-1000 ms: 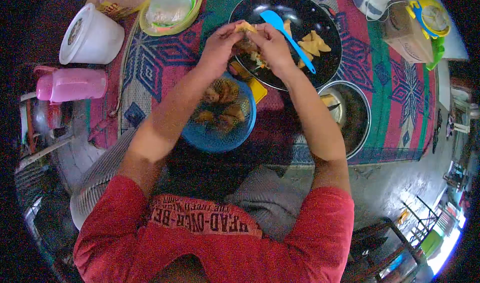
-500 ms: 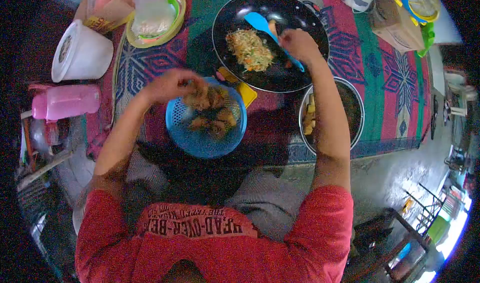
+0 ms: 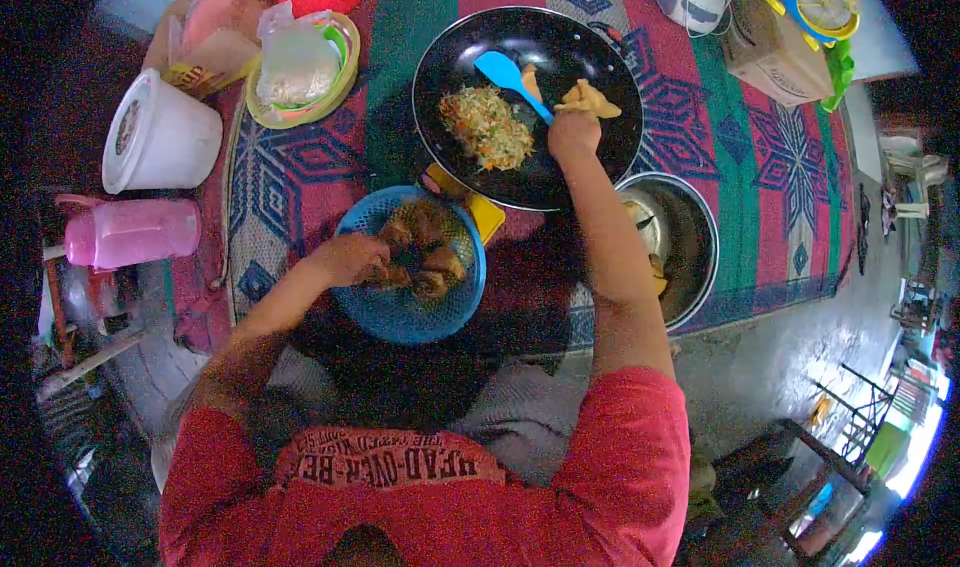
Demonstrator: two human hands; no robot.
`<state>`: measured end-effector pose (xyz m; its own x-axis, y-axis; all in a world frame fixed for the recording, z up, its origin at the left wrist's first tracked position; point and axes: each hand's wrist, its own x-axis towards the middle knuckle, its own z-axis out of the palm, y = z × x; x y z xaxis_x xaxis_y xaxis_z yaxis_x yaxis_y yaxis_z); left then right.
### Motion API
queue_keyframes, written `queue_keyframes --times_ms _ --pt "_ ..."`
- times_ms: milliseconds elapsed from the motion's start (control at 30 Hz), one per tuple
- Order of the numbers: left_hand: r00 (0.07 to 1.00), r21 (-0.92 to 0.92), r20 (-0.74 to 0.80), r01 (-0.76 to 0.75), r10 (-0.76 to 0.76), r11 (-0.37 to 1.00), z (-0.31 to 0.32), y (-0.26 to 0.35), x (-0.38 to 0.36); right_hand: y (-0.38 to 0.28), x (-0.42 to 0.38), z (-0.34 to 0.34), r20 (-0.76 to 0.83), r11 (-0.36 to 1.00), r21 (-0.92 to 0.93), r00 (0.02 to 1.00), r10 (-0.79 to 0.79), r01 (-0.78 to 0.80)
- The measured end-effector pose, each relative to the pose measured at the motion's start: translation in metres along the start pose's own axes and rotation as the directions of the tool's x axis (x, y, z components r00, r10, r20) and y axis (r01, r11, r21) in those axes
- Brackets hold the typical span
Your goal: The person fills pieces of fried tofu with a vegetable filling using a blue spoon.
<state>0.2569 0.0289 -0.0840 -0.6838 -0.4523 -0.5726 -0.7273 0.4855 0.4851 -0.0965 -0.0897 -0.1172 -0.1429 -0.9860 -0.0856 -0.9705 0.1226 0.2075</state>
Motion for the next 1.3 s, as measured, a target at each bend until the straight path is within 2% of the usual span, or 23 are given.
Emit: queue_keyframes --times_ms 67,100,167,200,267,400,467,500,567,633,667,733,800,833,900,933,967,1000,1033,1133,1200,1267,1300 --pt "1.0 0.004 -0.01 -0.002 0.002 1.0 -0.001 -0.001 0.0 0.001 0.0 -0.017 0.311 0.999 0.034 0.95 -0.028 0.019" --pt "1.0 0.0 -0.021 0.0 0.0 1.0 -0.001 0.0 -0.001 0.002 0.004 -0.016 0.31 0.999 0.032 0.95 -0.027 0.018" --pt "0.999 -0.024 -0.044 0.025 -0.026 0.999 0.005 -0.003 0.0 0.003 0.018 -0.014 0.263 0.973 0.223 0.965 0.002 -0.063" --pt "0.996 -0.045 -0.067 0.05 -0.053 0.998 0.006 -0.004 0.0 0.003 0.028 -0.007 0.258 0.972 0.226 0.966 0.0 -0.06" --pt "0.993 -0.053 -0.075 0.084 -0.087 0.995 0.005 -0.001 -0.003 -0.003 0.045 0.006 0.129 0.908 0.391 0.986 0.11 -0.152" --pt "0.983 -0.109 -0.054 0.17 -0.176 0.979 -0.007 0.015 -0.009 -0.021 0.066 0.021 0.001 0.89 0.451 0.997 0.079 -0.071" --pt "0.985 -0.104 -0.083 0.143 -0.152 0.984 0.003 0.005 -0.008 -0.032 0.069 0.025 -0.051 0.913 0.379 0.981 0.187 -0.154" --pt "0.984 -0.111 -0.113 0.124 -0.136 0.986 0.001 0.006 -0.011 -0.037 0.074 0.026 -0.018 0.892 0.394 0.968 0.249 -0.222" --pt "0.982 -0.123 -0.143 0.108 -0.126 0.987 -0.006 0.006 -0.015 -0.038 0.07 0.019 -0.025 0.899 0.392 0.974 0.223 -0.196" --pt "0.982 -0.085 -0.182 0.028 -0.043 0.996 -0.017 0.002 -0.015 -0.038 0.069 0.02 -0.03 0.907 0.384 0.98 0.198 -0.171" --pt "0.983 -0.089 -0.181 0.027 -0.043 0.996 -0.025 0.003 -0.015 -0.034 0.073 0.031 -0.01 0.911 0.396 0.991 0.135 -0.12" --pt "0.924 -0.178 -0.382 -0.047 -0.025 0.983 -0.048 0.01 -0.013 -0.03 0.072 0.03 0.009 0.91 0.408 0.997 0.073 -0.07" --pt "0.842 -0.496 -0.502 -0.092 -0.198 0.863 -0.083 0.032 0.005 -0.028 0.057 -0.008 -0.058 0.763 0.635 0.978 0.201 -0.119" --pt "0.811 -0.608 -0.536 -0.177 -0.236 0.774 -0.089 0.036 0.018 -0.027 0.049 -0.025 -0.061 0.763 0.635 0.977 0.204 -0.119" --pt "0.778 -0.751 -0.562 -0.339 -0.279 0.566 -0.092 0.038 0.05 -0.027 0.031 -0.052 -0.119 0.663 0.747 0.99 0.072 0.041" --pt "0.778 -0.789 -0.564 -0.408 -0.279 0.459 -0.094 0.04 0.068 -0.03 0.02 -0.057 -0.124 0.666 0.745 0.99 0.074 0.043" --pt "0.775 -0.786 -0.569 -0.414 -0.275 0.46 -0.099 0.048 0.082 -0.034 0.01 -0.062 -0.179 0.583 0.796 0.983 -0.033 0.165" --pt "0.777 -0.846 -0.529 -0.457 -0.34 0.273 -0.103 0.058 0.097 -0.04 -0.002 -0.071 -0.242 0.482 0.831 0.961 -0.135 0.277" --pt "0.785 -0.869 -0.477 -0.489 -0.395 0.076 -0.105 0.066 0.106 -0.046 -0.015 -0.08 -0.229 0.471 0.839 0.962 -0.148 0.272" --pt "0.787 -0.85 -0.483 -0.526 -0.384 -0.009 -0.105 0.075 0.118 -0.057 -0.038 -0.094 -0.218 0.421 0.865 0.96 -0.174 0.273" --pt "0.793 -0.837 -0.491 -0.544 -0.361 -0.055 -0.101 0.075 0.117 -0.056 -0.043 -0.094 -0.357 0.404 0.81 0.904 -0.236 0.425" --pt "0.805 -0.846 -0.464 -0.527 -0.369 -0.086 -0.099 0.073 0.114 -0.048 -0.042 -0.092 -0.368 0.415 0.787 0.887 -0.279 0.457" --pt "0.806 -0.846 -0.464 -0.526 -0.367 -0.085 -0.098 0.075 0.113 -0.044 -0.037 -0.087 -0.23 0.247 0.913 0.91 -0.344 0.324"
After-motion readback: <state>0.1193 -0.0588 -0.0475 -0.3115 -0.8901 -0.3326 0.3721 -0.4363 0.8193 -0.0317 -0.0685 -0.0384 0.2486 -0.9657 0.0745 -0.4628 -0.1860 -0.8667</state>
